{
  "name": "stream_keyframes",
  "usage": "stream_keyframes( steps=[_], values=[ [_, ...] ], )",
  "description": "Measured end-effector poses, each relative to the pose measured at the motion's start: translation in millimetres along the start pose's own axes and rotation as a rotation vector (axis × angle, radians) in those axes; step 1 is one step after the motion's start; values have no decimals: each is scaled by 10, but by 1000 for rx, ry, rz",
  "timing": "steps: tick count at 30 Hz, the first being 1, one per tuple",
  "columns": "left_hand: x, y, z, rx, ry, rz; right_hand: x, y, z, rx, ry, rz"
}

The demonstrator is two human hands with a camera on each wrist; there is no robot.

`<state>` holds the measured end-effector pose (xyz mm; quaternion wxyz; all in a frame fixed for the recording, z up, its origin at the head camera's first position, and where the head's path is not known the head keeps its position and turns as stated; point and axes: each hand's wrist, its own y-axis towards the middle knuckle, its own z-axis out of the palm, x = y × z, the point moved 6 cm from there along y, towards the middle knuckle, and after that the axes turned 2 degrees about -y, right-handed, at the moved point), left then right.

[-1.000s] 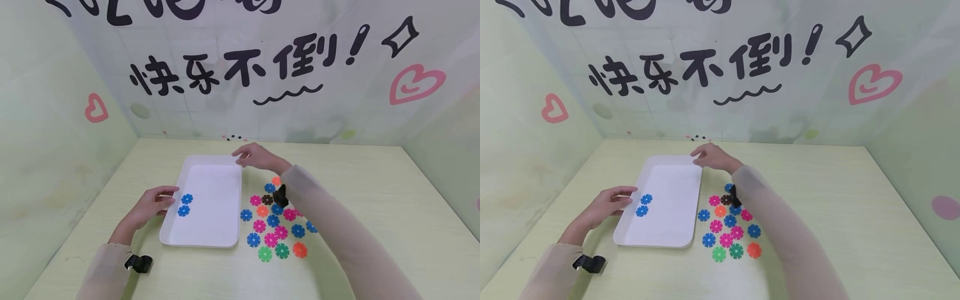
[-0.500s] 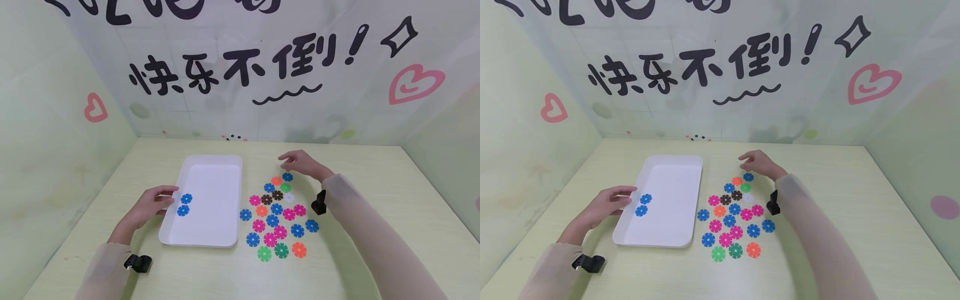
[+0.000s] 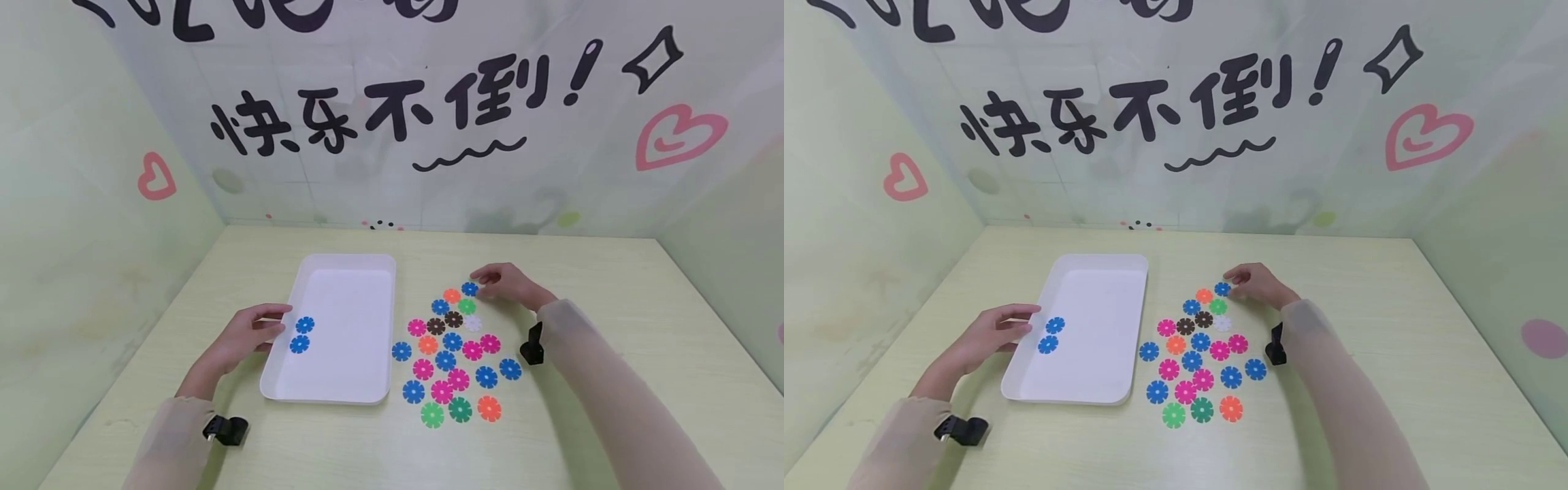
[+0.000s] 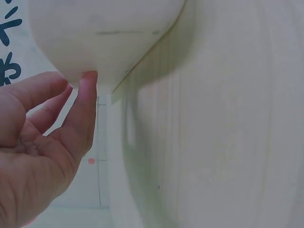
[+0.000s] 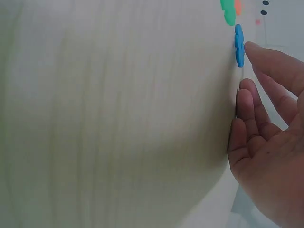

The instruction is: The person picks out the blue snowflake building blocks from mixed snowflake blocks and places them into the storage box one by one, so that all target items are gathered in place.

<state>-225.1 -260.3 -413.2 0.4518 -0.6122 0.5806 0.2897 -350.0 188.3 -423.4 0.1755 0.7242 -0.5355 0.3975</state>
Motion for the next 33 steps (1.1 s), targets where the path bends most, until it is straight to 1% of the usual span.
stream_keyframes(
  steps=[4, 13, 21, 33],
  values=[
    [-9, -2, 3, 3, 2, 4, -35, 22, 17, -20, -14, -3],
    [-13, -14, 14, 5, 11, -7, 26, 12, 65, -12, -45, -5],
    [14, 0, 9, 2, 24, -10, 23, 22, 82, -37, -42, 7],
    [-18, -12, 13, 15, 13, -11, 15, 24, 78, -60, -15, 41]
  ],
)
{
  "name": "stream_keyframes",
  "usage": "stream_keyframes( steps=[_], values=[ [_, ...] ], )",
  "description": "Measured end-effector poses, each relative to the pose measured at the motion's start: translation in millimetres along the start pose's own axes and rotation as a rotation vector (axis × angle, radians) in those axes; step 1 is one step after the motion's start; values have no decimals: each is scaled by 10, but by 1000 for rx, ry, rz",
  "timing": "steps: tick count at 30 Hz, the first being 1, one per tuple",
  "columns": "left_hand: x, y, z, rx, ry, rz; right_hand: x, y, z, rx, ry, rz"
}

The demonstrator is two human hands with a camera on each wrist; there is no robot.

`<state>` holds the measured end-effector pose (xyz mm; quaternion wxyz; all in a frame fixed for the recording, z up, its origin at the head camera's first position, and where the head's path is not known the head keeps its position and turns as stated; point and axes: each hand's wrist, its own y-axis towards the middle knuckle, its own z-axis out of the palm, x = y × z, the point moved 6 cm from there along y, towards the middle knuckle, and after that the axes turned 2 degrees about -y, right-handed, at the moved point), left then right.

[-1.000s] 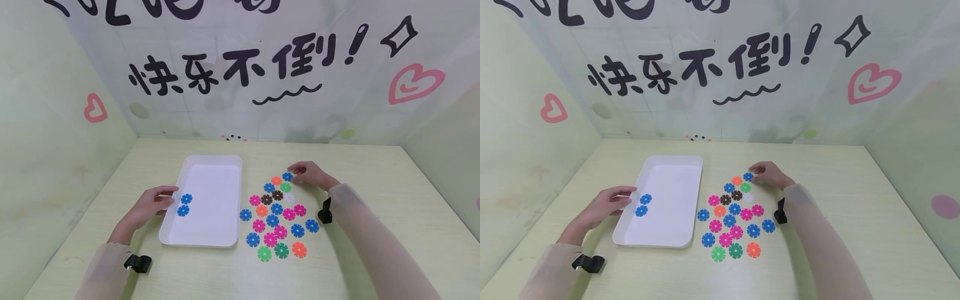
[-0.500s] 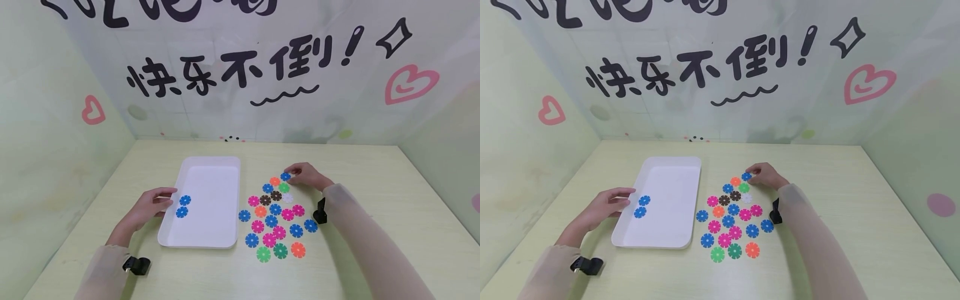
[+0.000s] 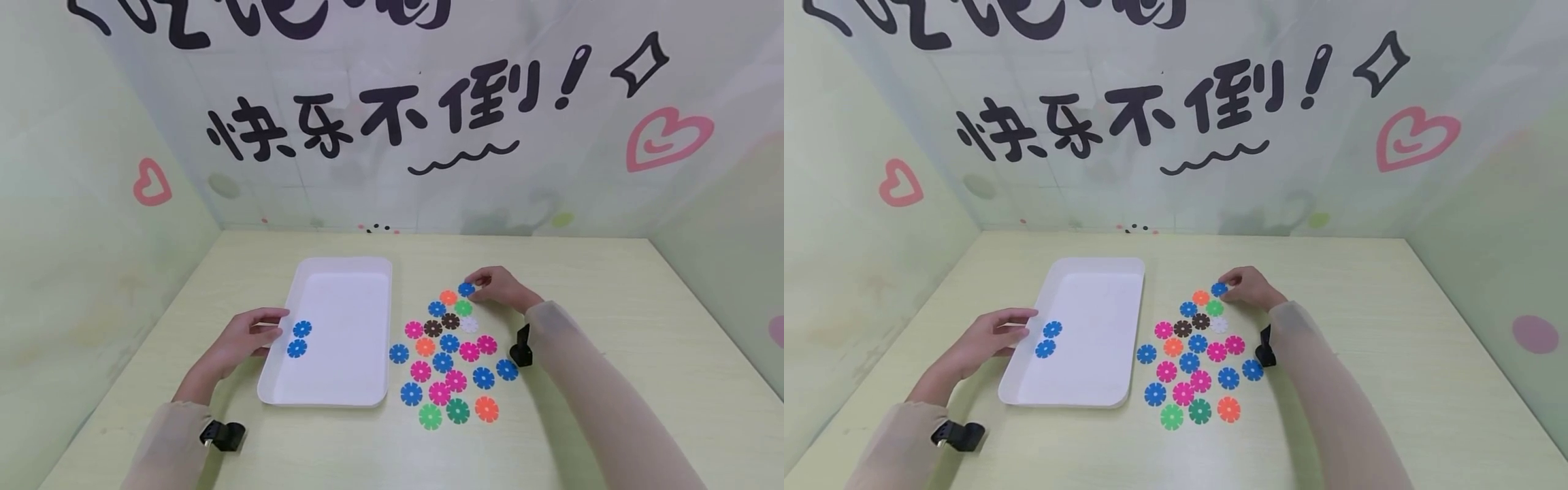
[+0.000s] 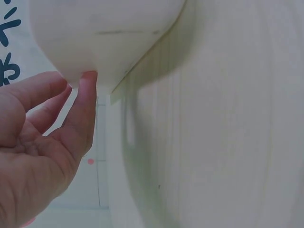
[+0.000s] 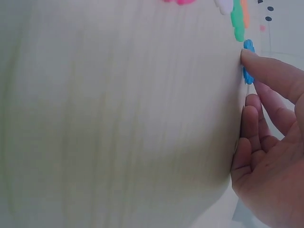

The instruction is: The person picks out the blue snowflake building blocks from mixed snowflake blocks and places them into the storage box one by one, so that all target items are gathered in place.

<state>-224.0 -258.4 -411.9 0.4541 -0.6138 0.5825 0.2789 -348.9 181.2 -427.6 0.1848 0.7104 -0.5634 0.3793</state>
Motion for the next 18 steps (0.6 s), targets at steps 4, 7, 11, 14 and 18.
stream_keyframes(
  steps=[4, 7, 11, 14, 18],
  values=[
    [1, -7, 7, 2, 5, -5, 4, -6, -1, -10, 30, 0],
    [-1, -11, 5, 4, 5, -2, 12, -15, -6, -23, 42, 1],
    [-11, -13, -3, 2, -3, 6, 20, -28, -18, -45, 36, 8],
    [-17, -17, -6, 1, -19, 9, 23, -39, -34, -58, 31, 11],
    [-20, -23, -5, 3, -29, 12, 7, -50, -62, -61, 41, 3]
  ],
)
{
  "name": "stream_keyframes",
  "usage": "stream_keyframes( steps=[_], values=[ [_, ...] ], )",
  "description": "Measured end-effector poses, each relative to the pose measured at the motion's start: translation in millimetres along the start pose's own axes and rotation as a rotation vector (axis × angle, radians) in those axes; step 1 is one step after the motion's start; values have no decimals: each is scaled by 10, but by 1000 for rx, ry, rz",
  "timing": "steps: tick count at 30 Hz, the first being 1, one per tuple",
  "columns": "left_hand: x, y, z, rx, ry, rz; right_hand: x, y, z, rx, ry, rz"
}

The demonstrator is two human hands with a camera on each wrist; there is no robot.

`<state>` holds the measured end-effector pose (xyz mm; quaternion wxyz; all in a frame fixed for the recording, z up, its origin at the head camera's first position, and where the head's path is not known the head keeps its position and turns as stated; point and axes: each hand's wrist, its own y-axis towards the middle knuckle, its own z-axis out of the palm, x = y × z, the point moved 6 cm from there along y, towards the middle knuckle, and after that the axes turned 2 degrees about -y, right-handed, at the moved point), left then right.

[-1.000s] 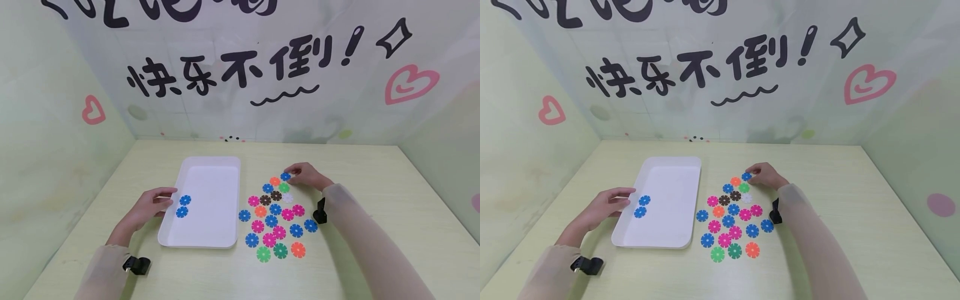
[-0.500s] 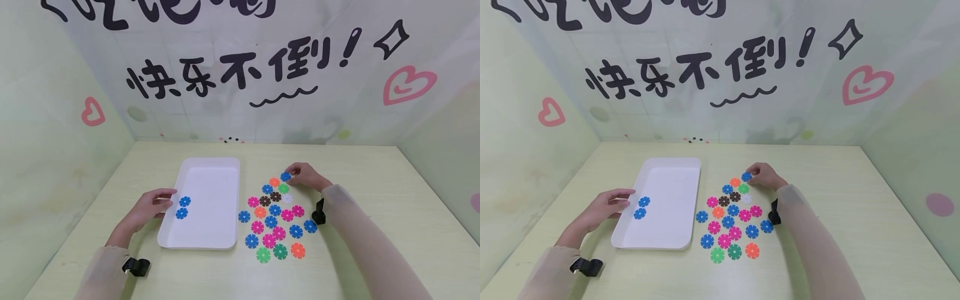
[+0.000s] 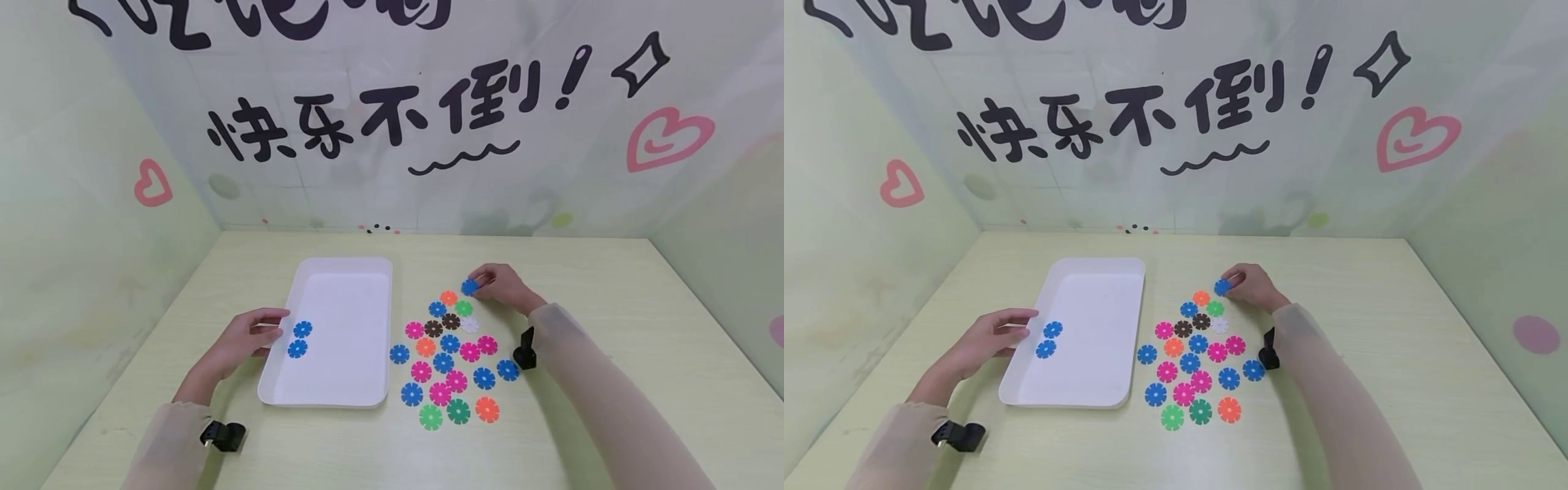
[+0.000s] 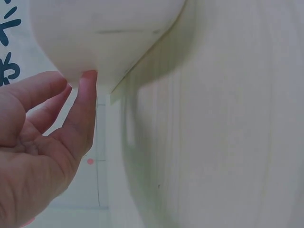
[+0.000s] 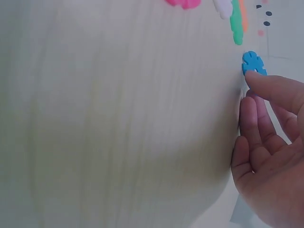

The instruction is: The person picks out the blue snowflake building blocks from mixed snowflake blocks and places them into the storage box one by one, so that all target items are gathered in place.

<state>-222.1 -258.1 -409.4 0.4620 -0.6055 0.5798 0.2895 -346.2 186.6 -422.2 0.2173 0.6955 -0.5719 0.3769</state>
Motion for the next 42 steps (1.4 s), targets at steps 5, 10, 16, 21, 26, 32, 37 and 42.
stream_keyframes(
  steps=[5, 10, 16, 21, 26, 32, 37, 42],
  values=[
    [4, 3, 3, -1, 0, 2, -36, -3, -35, -6, 2, 10],
    [10, 8, 3, -1, -2, 3, 8, -20, -47, -12, -3, 20],
    [-12, 19, 12, -3, 31, 6, 193, -41, -33, -30, 84, -29],
    [10, 37, 6, 2, 37, 5, 416, -60, 34, -43, 136, -70],
    [50, 38, -9, 7, 33, 1, 708, -72, 236, -34, 153, -133],
    [79, 8, 6, -4, 28, -4, 1118, -51, 572, 21, 176, -198],
    [86, 16, -1, 6, 36, 1, 1489, 25, 826, 73, 190, -263],
    [72, 44, -9, 2, 47, 15, 1845, 108, 1057, 122, 178, -315]
  ],
)
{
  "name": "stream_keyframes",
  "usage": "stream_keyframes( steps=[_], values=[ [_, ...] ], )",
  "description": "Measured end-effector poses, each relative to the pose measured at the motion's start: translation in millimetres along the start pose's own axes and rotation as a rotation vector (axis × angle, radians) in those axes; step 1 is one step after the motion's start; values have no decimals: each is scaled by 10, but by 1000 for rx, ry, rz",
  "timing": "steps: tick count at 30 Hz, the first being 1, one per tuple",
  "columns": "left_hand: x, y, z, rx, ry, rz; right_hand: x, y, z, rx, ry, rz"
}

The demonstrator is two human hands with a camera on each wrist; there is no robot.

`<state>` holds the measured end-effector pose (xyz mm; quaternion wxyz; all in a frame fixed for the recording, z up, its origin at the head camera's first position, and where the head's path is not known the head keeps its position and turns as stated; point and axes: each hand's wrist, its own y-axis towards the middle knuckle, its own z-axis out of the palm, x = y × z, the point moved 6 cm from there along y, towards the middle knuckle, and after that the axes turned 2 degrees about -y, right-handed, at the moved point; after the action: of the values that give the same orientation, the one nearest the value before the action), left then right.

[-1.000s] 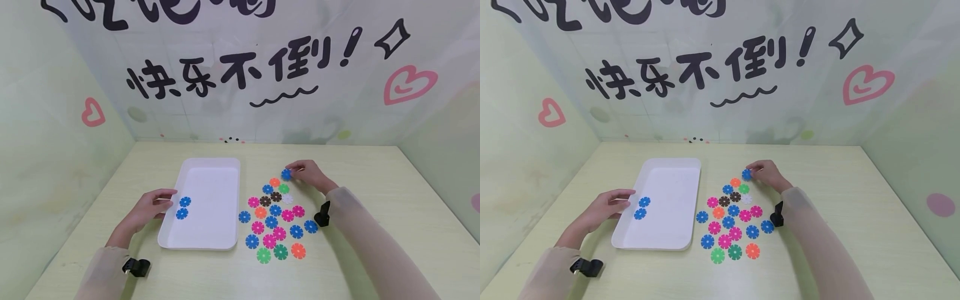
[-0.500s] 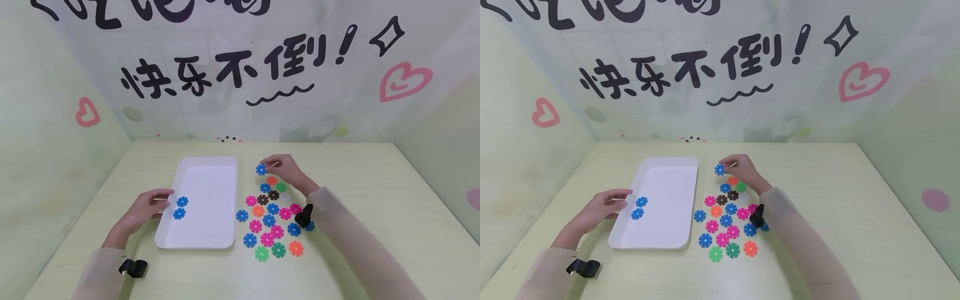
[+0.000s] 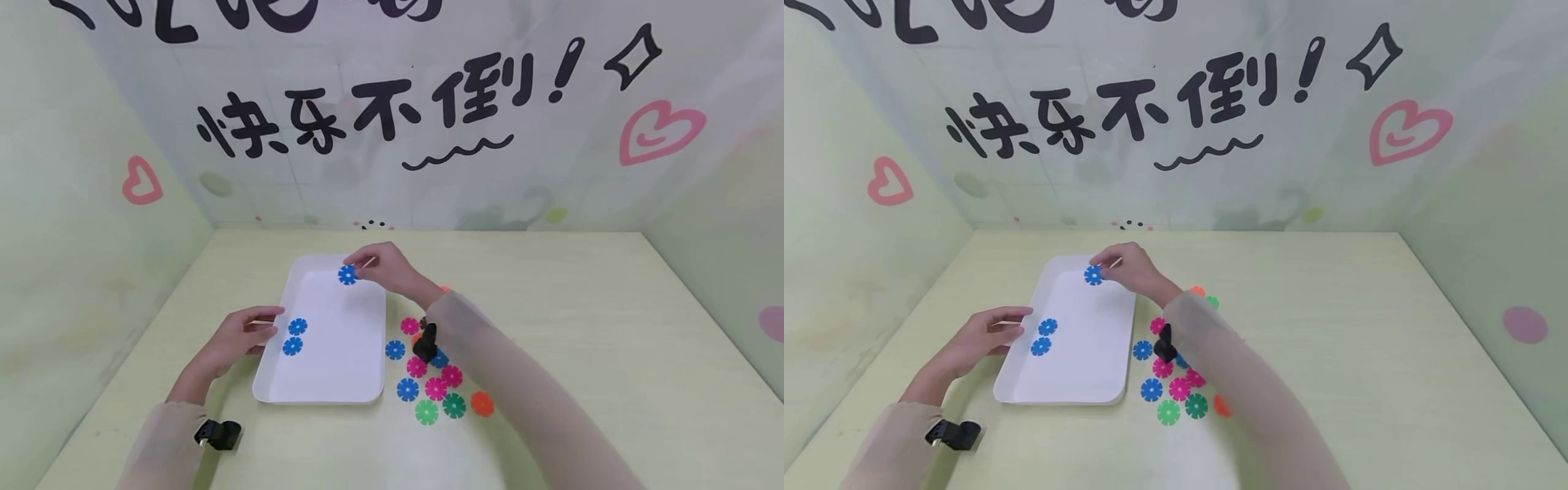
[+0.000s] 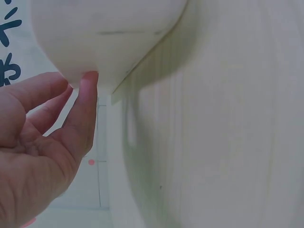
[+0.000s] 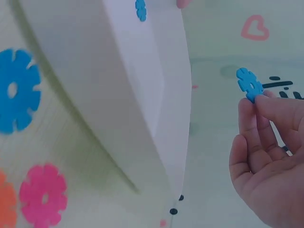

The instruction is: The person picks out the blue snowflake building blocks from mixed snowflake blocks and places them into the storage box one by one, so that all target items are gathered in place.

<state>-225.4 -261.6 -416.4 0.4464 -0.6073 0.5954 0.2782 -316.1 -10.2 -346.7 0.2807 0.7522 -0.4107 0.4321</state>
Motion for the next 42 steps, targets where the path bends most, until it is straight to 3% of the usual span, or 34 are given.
stream_keyframes(
  steps=[7, 12, 23, 34, 42],
  values=[
    [6, 6, 10, 3, -6, -36, 132, 238, 426, 111, -9, 70],
    [-2, 20, -5, 5, -8, -28, 91, 364, 643, 135, -17, 121],
    [-8, 12, -24, 8, -44, -24, -103, 509, 918, 42, 7, 265],
    [18, 6, -5, 1, -62, -22, -257, 469, 1120, 22, -76, 267],
    [1, 8, 1, 12, -72, -6, -255, 462, 1150, -16, -123, 255]
  ],
)
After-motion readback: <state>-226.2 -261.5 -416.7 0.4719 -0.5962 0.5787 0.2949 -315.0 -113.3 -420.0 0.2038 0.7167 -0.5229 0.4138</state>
